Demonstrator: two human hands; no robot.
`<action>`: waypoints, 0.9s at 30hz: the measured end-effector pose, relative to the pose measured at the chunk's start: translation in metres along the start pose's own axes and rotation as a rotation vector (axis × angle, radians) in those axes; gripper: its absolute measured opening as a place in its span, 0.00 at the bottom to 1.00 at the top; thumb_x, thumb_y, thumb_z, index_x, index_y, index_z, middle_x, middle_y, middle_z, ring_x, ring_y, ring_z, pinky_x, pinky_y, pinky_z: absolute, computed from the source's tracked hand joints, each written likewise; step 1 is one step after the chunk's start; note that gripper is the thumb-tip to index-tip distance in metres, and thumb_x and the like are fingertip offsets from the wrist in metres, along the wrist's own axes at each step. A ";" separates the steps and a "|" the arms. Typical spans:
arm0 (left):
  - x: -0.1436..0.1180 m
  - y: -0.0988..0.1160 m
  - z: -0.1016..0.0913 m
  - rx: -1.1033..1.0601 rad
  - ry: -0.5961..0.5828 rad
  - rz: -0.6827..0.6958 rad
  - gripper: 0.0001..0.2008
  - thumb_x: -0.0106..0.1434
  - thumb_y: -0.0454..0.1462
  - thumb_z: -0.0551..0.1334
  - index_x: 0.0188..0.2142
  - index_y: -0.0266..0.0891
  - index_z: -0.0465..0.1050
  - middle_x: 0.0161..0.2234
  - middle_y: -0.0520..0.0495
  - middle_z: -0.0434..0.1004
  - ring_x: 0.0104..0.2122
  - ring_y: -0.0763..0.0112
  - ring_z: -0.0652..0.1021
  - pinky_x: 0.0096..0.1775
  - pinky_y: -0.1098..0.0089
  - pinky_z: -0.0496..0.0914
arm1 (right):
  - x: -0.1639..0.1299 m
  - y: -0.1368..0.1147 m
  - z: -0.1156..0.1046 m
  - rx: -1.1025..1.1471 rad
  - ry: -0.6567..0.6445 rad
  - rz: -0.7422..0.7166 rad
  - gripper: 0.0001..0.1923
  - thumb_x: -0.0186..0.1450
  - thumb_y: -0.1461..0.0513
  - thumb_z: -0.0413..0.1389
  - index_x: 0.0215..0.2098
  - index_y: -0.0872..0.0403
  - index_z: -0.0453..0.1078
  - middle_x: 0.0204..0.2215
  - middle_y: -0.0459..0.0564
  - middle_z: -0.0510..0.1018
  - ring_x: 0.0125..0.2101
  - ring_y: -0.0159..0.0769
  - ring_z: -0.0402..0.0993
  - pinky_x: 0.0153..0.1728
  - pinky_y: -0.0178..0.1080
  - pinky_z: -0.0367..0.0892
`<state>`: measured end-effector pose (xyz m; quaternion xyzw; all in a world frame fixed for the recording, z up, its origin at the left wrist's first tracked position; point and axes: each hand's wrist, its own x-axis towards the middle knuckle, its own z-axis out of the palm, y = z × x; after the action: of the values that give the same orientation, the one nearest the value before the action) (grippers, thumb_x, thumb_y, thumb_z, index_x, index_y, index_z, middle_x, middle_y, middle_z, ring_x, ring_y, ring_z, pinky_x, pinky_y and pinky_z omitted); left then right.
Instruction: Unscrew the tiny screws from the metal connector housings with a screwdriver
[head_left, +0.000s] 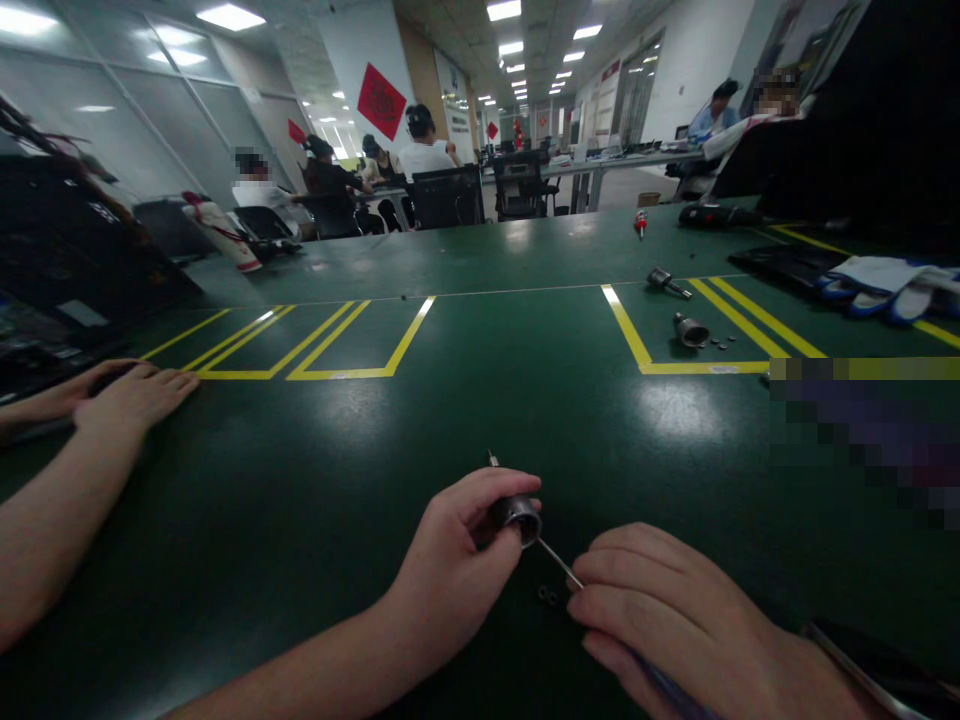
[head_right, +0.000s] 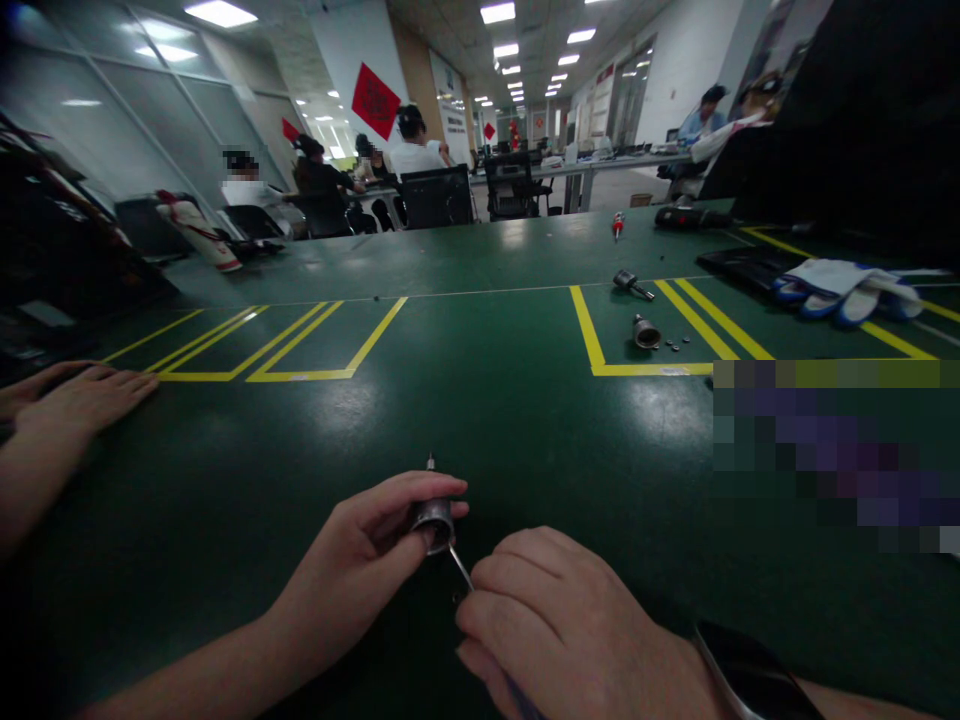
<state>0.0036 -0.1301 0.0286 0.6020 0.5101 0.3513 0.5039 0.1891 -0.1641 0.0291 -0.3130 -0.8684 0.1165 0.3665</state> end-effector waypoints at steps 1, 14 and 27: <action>0.000 0.000 0.000 0.001 -0.001 0.001 0.15 0.52 0.28 0.56 0.40 0.36 0.72 0.41 0.44 0.76 0.40 0.66 0.78 0.43 0.66 0.73 | 0.000 0.000 0.000 -0.005 0.004 0.000 0.13 0.66 0.69 0.45 0.33 0.58 0.71 0.28 0.52 0.78 0.34 0.34 0.75 0.37 0.35 0.72; 0.001 -0.001 0.000 0.016 -0.002 0.008 0.16 0.53 0.28 0.56 0.41 0.36 0.73 0.41 0.43 0.76 0.41 0.65 0.78 0.43 0.66 0.74 | -0.001 -0.002 0.001 -0.024 0.027 -0.017 0.14 0.66 0.68 0.44 0.32 0.57 0.71 0.27 0.51 0.78 0.33 0.35 0.76 0.35 0.35 0.73; 0.000 -0.001 0.000 0.042 0.008 0.022 0.16 0.52 0.28 0.56 0.40 0.36 0.73 0.40 0.43 0.77 0.40 0.65 0.78 0.43 0.66 0.73 | 0.001 -0.002 0.000 -0.027 0.027 -0.008 0.14 0.66 0.69 0.44 0.33 0.57 0.71 0.28 0.52 0.78 0.33 0.35 0.76 0.36 0.35 0.73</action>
<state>0.0035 -0.1299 0.0274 0.6165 0.5127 0.3483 0.4855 0.1877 -0.1650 0.0300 -0.3162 -0.8661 0.0990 0.3744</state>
